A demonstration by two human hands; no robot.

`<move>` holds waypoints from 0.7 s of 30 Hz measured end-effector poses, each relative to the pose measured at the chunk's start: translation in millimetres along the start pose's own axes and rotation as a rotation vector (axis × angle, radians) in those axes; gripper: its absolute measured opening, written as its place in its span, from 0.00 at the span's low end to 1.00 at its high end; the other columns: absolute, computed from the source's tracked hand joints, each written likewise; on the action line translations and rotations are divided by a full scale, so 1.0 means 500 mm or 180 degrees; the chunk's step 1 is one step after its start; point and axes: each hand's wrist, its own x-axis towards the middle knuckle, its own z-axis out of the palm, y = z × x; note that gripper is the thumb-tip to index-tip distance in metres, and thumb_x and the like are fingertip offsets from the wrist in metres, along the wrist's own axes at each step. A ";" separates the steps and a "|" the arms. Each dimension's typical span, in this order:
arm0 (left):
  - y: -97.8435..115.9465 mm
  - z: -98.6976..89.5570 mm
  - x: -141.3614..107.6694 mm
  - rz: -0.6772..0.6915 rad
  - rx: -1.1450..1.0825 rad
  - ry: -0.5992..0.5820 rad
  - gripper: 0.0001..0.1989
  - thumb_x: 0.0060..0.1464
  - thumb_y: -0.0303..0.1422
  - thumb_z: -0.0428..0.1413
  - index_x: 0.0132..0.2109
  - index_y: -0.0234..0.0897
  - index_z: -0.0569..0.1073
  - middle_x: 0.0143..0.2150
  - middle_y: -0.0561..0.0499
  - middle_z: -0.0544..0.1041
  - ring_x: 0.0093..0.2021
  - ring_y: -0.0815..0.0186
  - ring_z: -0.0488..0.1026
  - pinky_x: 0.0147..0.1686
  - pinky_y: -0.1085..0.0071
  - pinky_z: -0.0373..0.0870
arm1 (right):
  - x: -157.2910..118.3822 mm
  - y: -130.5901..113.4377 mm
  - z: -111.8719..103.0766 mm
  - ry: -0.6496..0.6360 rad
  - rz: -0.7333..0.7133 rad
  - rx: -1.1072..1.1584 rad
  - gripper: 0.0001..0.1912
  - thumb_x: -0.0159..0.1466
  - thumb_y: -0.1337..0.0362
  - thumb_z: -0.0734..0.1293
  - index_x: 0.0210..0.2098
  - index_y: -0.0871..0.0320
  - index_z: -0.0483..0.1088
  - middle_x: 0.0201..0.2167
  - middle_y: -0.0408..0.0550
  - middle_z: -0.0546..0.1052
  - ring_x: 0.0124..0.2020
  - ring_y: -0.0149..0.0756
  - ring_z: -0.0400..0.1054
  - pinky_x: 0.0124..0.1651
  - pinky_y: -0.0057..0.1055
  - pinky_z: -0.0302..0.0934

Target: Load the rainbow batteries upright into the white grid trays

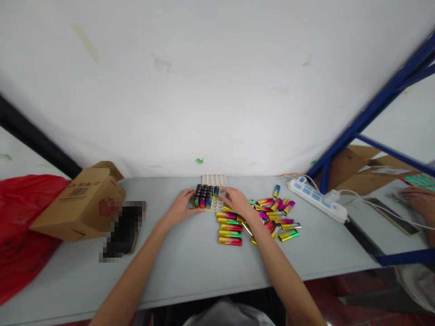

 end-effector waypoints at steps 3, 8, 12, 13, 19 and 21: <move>0.000 -0.001 0.001 -0.0015 0.0022 -0.0050 0.35 0.45 0.56 0.72 0.53 0.38 0.81 0.57 0.39 0.81 0.60 0.43 0.76 0.66 0.46 0.72 | -0.037 0.040 -0.058 0.0487 0.0097 0.0198 0.13 0.77 0.57 0.66 0.52 0.58 0.78 0.38 0.48 0.81 0.38 0.38 0.74 0.49 0.34 0.67; 0.001 -0.003 0.002 0.0021 0.0031 -0.0049 0.35 0.45 0.56 0.72 0.54 0.39 0.81 0.58 0.40 0.81 0.60 0.43 0.76 0.66 0.46 0.73 | -0.106 0.130 -0.182 0.0499 0.0344 -0.0111 0.11 0.74 0.60 0.67 0.47 0.57 0.81 0.41 0.52 0.84 0.40 0.41 0.76 0.52 0.39 0.69; 0.000 -0.003 0.002 -0.0057 0.0063 -0.0053 0.36 0.44 0.56 0.73 0.54 0.38 0.81 0.57 0.39 0.81 0.60 0.41 0.76 0.65 0.45 0.73 | -0.167 0.189 -0.221 0.0150 0.0513 -0.0415 0.10 0.69 0.65 0.71 0.49 0.56 0.83 0.49 0.56 0.85 0.51 0.48 0.78 0.60 0.45 0.68; 0.000 -0.003 0.002 -0.0073 0.0062 -0.0054 0.36 0.43 0.57 0.73 0.54 0.38 0.82 0.57 0.39 0.81 0.60 0.41 0.76 0.65 0.45 0.73 | -0.180 0.198 -0.221 0.0032 0.0535 -0.0455 0.12 0.68 0.66 0.72 0.50 0.55 0.83 0.51 0.56 0.84 0.52 0.49 0.78 0.60 0.46 0.68; 0.002 -0.004 0.001 -0.0106 0.0082 -0.0034 0.36 0.43 0.57 0.72 0.53 0.38 0.82 0.57 0.38 0.81 0.60 0.41 0.77 0.65 0.45 0.73 | -0.214 0.208 -0.201 -0.0166 0.0533 -0.0549 0.12 0.71 0.65 0.70 0.52 0.56 0.82 0.49 0.56 0.83 0.51 0.48 0.77 0.59 0.45 0.69; 0.003 -0.004 0.001 -0.0112 0.0081 -0.0029 0.36 0.43 0.57 0.72 0.52 0.38 0.82 0.57 0.38 0.81 0.59 0.41 0.77 0.65 0.46 0.74 | -0.208 0.200 -0.195 0.0083 0.0575 -0.0468 0.12 0.74 0.62 0.67 0.52 0.55 0.81 0.48 0.55 0.82 0.49 0.46 0.77 0.57 0.43 0.69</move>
